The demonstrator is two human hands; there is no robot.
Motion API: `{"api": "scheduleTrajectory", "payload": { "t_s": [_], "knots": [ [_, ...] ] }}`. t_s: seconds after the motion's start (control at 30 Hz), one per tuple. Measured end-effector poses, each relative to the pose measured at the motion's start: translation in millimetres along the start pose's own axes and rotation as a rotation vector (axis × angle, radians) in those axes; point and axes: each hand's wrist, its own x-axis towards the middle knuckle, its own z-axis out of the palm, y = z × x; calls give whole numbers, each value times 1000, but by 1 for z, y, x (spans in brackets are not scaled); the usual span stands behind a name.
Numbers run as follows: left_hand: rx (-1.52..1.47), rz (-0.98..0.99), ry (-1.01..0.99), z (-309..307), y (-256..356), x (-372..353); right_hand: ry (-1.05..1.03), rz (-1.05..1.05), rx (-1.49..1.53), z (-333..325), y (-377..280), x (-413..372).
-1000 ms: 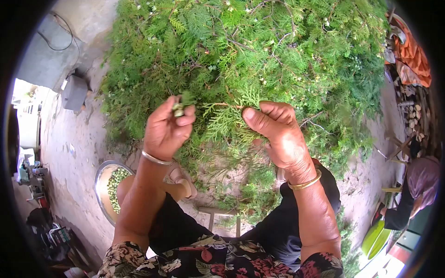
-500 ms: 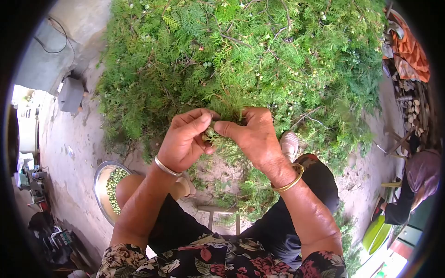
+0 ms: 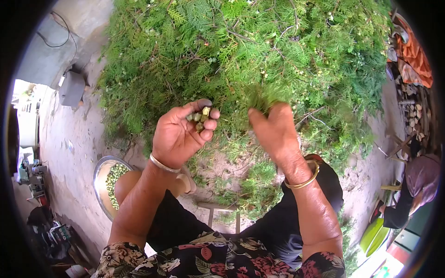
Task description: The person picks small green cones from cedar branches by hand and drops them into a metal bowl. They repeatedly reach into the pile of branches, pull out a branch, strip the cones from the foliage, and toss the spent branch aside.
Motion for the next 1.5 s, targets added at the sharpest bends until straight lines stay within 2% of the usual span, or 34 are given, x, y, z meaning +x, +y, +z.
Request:
{"api": "scheduleTrajectory", "payload": {
  "t_s": [0.03,0.1,0.13,0.2,0.23,0.27,0.33,0.43,0.5,0.53,0.57,0.6,0.63,0.7,0.8,0.83,0.87,0.97,1.0,1.03,1.07,1.1,1.13,1.17,1.2,1.23,1.3,1.33,1.4,1.47,1.5],
  "knots": [
    [-40,-6,18,1,2,0,-2,-1,-1,5,4,-2],
    [-122,-15,54,2,5,0,-85,-340,-379,15,10,-13],
    [-125,-10,55,0,7,0,-205,-243,-368,19,14,-17],
    [-53,23,61,-4,9,0,-799,-297,-529,19,37,-23],
    [-57,23,66,-5,11,-1,-1136,-248,-504,15,33,-33],
    [2,58,63,-7,13,-1,-1333,-274,-497,20,45,-45],
    [110,131,123,0,18,-2,-1331,-281,-530,25,58,-56],
    [156,108,175,-11,32,-8,-1290,-266,-612,20,53,-48],
    [196,121,161,-9,39,-14,-928,-426,-560,11,50,-40],
    [364,181,196,-9,44,-17,-777,-449,-617,9,43,-39],
    [532,244,230,-8,49,-21,-757,-456,-613,7,42,-35],
    [608,274,319,-7,55,-26,-725,-459,-606,6,43,-29],
    [621,282,306,-5,63,-33,-693,-463,-600,4,42,-24],
    [922,283,565,-4,82,-55,-684,-506,-562,0,34,-23],
    [1000,380,682,-18,117,-100,-708,-550,-568,1,30,-26],
    [1018,402,728,-26,127,-118,-792,-511,-590,1,26,-28],
    [1102,395,818,-42,138,-139,-876,-469,-611,0,24,-29],
    [1383,338,1129,-114,155,-217,-839,-492,-708,4,30,-38],
    [1408,291,1236,-136,152,-243,-834,-492,-703,4,33,-40],
    [1426,155,1318,-183,160,-279,-798,-519,-706,3,36,-41],
    [1392,121,1323,-221,158,-313,-764,-545,-711,3,39,-42],
    [1256,202,1478,-215,135,-322,-762,-543,-710,3,40,-43],
    [1250,159,1470,-244,130,-349,-761,-534,-743,4,40,-43],
    [1391,65,1543,-260,120,-368,-760,-526,-777,5,40,-43],
    [1796,81,1492,-280,109,-389,-760,-525,-777,7,41,-43],
    [2337,32,1428,-319,106,-421,-753,-517,-800,9,43,-43],
    [2249,-289,1532,-289,93,-416,-748,-508,-818,11,43,-44],
    [2256,-291,1529,-276,94,-412,-720,-553,-817,11,43,-46],
    [1746,-282,1678,-259,101,-395,-687,-590,-811,13,47,-48],
    [2097,-78,1539,-259,117,-373,-604,-685,-782,18,56,-49],
    [2211,-186,1488,-258,132,-358,-602,-679,-778,18,57,-50]
  ]
}}
